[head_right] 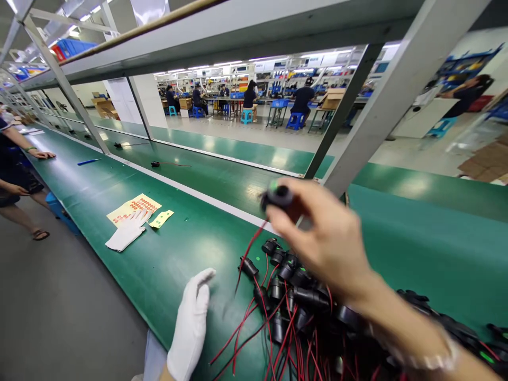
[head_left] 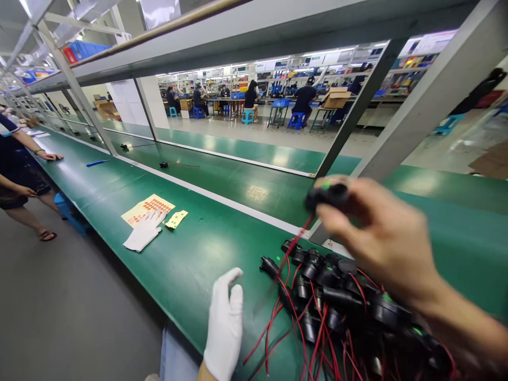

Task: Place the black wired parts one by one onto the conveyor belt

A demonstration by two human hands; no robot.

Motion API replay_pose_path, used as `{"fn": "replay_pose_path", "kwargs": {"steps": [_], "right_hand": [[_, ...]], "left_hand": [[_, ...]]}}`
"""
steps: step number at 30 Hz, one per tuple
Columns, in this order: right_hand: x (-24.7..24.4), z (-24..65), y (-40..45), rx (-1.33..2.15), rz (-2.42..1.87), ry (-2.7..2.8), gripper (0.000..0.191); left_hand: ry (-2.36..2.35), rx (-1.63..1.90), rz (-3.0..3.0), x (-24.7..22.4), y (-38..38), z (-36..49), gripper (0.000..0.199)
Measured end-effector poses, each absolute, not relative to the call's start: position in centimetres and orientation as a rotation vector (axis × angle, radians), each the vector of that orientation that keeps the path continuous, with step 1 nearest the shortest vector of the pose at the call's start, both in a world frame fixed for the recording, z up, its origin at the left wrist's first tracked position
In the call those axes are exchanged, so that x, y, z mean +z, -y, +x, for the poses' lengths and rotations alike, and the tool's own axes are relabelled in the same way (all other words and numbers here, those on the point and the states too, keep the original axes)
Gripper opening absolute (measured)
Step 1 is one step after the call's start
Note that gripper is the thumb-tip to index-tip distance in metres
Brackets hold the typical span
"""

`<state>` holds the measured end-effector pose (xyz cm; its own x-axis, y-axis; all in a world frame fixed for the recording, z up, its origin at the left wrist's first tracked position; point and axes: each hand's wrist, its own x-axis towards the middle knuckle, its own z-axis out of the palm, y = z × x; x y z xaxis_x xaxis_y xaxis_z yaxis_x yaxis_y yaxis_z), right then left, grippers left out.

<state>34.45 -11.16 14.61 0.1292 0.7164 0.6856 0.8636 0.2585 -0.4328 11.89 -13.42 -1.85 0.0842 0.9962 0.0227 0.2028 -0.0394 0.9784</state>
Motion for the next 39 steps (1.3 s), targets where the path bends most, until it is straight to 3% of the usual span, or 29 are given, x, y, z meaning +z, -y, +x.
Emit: {"fn": "replay_pose_path", "kwargs": {"steps": [2, 5, 8, 14, 18, 27, 31, 35, 39], "right_hand": [[18.5, 36.0, 6.0, -0.54, -1.637, 1.781, 0.05], [20.0, 37.1, -2.1, -0.44, -1.882, 2.182, 0.05], [16.2, 37.3, -7.9, -0.206, -2.055, 2.367, 0.029], [8.4, 38.9, -11.4, 0.16, -2.289, 2.477, 0.029], [7.3, 38.9, -8.8, 0.213, -2.285, 2.489, 0.03], [0.2, 33.4, 7.0, 0.44, -2.011, 2.482, 0.025], [3.0, 32.8, 9.0, 0.594, -1.815, 2.367, 0.019], [7.5, 32.3, 11.4, 0.904, -1.447, 2.235, 0.032], [8.6, 31.4, 14.1, 1.398, -1.026, 1.946, 0.044]], "left_hand": [[-1.48, 1.082, 1.538, -3.4, 12.0, 11.1, 0.041], [-1.513, 1.092, 1.719, -5.4, 11.1, 11.3, 0.038], [-1.564, 1.132, 1.944, -7.0, 11.3, 12.1, 0.035], [-1.656, 1.107, 2.077, -9.1, 11.3, 12.7, 0.033], [-1.636, 1.033, 2.092, -9.3, 11.0, 12.1, 0.035], [-1.311, 0.897, 1.668, -4.9, 11.1, 11.8, 0.041], [-1.184, 0.871, 1.475, -2.6, 11.7, 12.0, 0.042], [-0.853, 0.837, 1.348, 0.0, 12.6, 12.0, 0.04], [-0.453, 0.802, 1.178, 2.0, 13.5, 12.3, 0.046]]}}
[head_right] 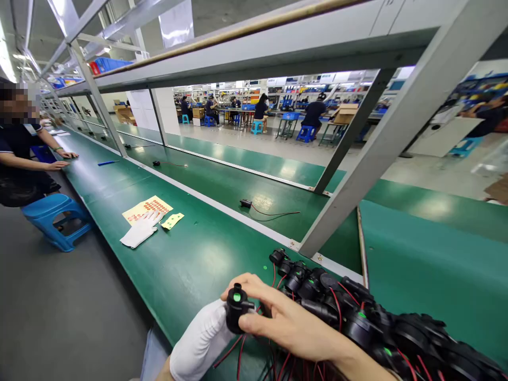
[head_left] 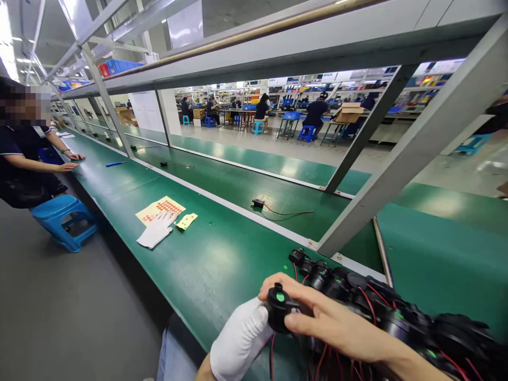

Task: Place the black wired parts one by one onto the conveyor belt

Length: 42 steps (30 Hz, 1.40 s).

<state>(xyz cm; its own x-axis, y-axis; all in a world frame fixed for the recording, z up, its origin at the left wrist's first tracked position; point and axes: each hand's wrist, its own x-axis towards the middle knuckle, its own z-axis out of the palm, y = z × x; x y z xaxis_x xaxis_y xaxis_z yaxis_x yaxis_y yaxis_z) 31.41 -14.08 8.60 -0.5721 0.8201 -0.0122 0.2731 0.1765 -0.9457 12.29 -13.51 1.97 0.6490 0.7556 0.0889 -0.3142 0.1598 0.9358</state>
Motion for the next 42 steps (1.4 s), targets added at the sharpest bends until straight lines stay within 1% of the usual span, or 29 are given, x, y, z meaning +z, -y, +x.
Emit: {"fn": "replay_pose_path", "kwargs": {"steps": [2, 4, 5, 7, 9, 11, 14, 18, 20, 22, 25, 28, 30, 32, 36, 39, 42], "right_hand": [[8.2, 31.0, 15.1, 1.456, -0.978, 1.932, 0.044], [7.8, 30.9, 16.1, 1.319, -1.048, 1.982, 0.037], [7.5, 31.0, 16.5, 1.149, -1.121, 2.001, 0.035], [7.2, 31.2, 17.5, 0.647, -1.22, 1.992, 0.037], [6.9, 31.4, 18.3, 0.158, -1.171, 1.968, 0.038], [6.9, 31.4, 18.9, -0.115, -1.06, 2.027, 0.036], [7.0, 30.9, 19.3, -0.2, -1.03, 2.169, 0.035], [6.8, 30.4, 19.1, -0.223, -1.045, 2.169, 0.027], [6.7, 30.4, 19.1, -0.186, -1.041, 2.175, 0.029], [6.8, 30.5, 19.2, -0.093, -1.058, 2.187, 0.036], [7.4, 30.5, 19.3, 0.145, -1.12, 2.201, 0.05], [8.0, 30.4, 19.1, 0.389, -1.132, 2.153, 0.056], [8.0, 30.4, 18.8, 0.497, -1.138, 2.098, 0.053], [7.5, 30.4, 18.6, 0.568, -1.164, 2.051, 0.046], [6.1, 30.3, 18.4, 0.739, -1.337, 1.918, 0.04], [5.9, 30.2, 18.0, 1.014, -1.472, 1.742, 0.036], [6.1, 30.2, 17.5, 1.378, -1.391, 1.529, 0.029]], "left_hand": [[-0.427, 0.757, 1.175, 2.4, 13.9, 12.3, 0.046], [-0.446, 0.74, 1.186, 2.5, 14.3, 12.0, 0.044], [-0.457, 0.75, 1.173, 2.5, 14.5, 11.9, 0.044], [-0.467, 0.782, 1.108, 2.3, 14.9, 11.6, 0.048], [-0.484, 0.796, 1.045, 2.3, 15.2, 11.6, 0.054], [-0.499, 0.791, 1.034, 2.4, 15.4, 11.6, 0.058], [-0.504, 0.788, 1.069, 2.4, 15.6, 11.9, 0.055], [-0.519, 0.776, 1.077, 2.0, 15.7, 12.3, 0.052], [-0.561, 0.751, 1.082, 2.0, 15.7, 12.3, 0.052], [-0.628, 0.728, 1.099, 2.3, 15.7, 12.4, 0.048], [-0.731, 0.702, 1.119, 3.0, 15.8, 12.5, 0.04], [-0.8, 0.671, 1.141, 3.7, 15.7, 12.5, 0.037], [-0.834, 0.658, 1.156, 3.8, 15.6, 12.4, 0.042], [-0.794, 0.639, 1.142, 3.6, 15.4, 12.3, 0.053], [-0.528, 0.591, 0.988, 2.6, 15.4, 12.9, 0.066], [-0.402, 0.541, 0.736, 1.6, 16.0, 14.2, 0.074], [-0.334, 0.528, 0.58, 1.1, 16.6, 15.4, 0.08]]}}
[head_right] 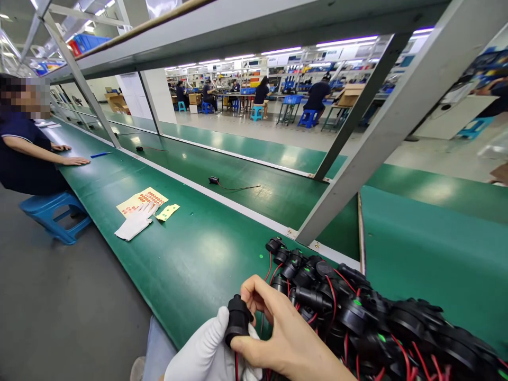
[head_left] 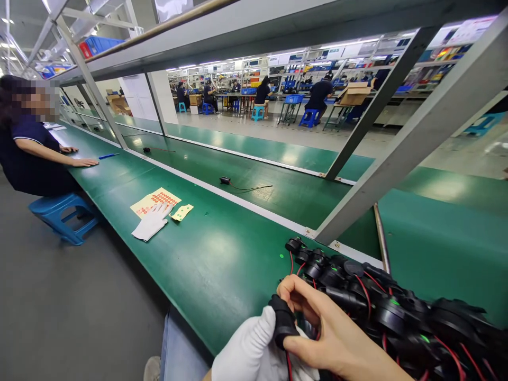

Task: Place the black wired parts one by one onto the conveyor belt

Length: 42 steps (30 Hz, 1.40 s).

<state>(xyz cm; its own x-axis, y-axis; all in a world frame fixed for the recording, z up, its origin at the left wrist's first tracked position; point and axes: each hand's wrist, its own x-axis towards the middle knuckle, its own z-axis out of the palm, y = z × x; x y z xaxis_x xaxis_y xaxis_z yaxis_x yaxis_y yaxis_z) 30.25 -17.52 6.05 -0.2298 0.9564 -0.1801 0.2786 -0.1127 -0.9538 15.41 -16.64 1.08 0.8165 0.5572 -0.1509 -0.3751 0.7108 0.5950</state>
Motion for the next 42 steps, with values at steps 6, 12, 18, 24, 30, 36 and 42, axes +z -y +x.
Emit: {"fn": "replay_pose_path", "kwargs": {"steps": [6, 12, 18, 24, 30, 36, 42], "right_hand": [[5.4, 30.7, 16.7, 1.644, -1.166, 1.355, 0.069], [5.1, 30.6, 16.7, 1.544, -1.248, 1.439, 0.067], [5.2, 30.9, 17.4, 1.323, -1.296, 1.612, 0.021], [5.9, 31.7, 18.1, 0.802, -1.063, 1.883, 0.059], [6.5, 32.3, 18.2, 0.829, -1.186, 1.847, 0.067], [6.5, 31.5, 18.2, 0.759, -1.101, 1.912, 0.074], [5.3, 31.8, 17.6, 0.946, -1.128, 1.747, 0.04]], "left_hand": [[-0.357, 0.509, 0.267, 1.1, 17.1, 15.9, 0.073], [-0.347, 0.496, 0.159, 1.0, 17.2, 16.0, 0.074], [-0.436, 0.696, 0.391, 1.8, 17.1, 15.6, 0.069], [-0.853, 0.702, 1.215, 4.2, 16.1, 13.0, 0.044], [-0.975, 1.065, 1.703, 3.7, 16.1, 12.2, 0.023], [-0.899, 1.225, 1.979, 2.7, 15.7, 12.0, 0.039], [-1.023, 1.474, 2.145, 1.9, 16.1, 11.8, 0.061]]}}
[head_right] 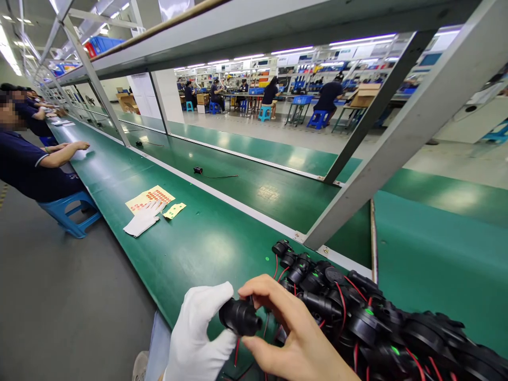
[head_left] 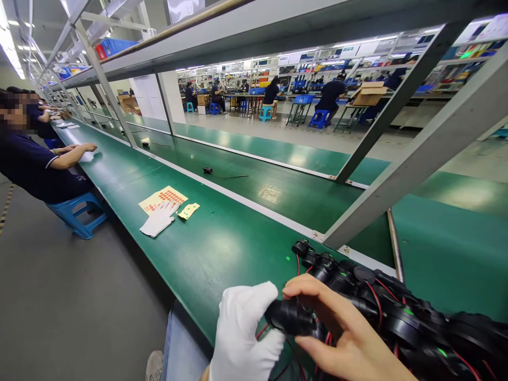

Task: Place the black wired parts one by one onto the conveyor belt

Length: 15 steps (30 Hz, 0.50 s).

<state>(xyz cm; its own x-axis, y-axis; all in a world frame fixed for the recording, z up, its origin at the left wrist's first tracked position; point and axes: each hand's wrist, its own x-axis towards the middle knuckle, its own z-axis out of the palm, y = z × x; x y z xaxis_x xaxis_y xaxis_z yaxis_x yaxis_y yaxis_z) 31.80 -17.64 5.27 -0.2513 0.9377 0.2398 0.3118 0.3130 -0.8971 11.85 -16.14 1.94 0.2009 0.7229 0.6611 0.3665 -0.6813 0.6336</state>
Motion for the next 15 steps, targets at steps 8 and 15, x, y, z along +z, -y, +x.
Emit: {"fn": "replay_pose_path", "kwargs": {"steps": [8, 15], "right_hand": [[4.0, 31.6, 16.2, 1.466, -1.076, 1.302, 0.05], [4.2, 30.9, 16.4, 1.542, -1.034, 1.205, 0.05]], "left_hand": [[-1.124, 1.426, 2.246, 2.3, 16.3, 11.8, 0.06], [-1.004, 0.894, 1.204, 3.3, 16.3, 12.3, 0.042]]}}
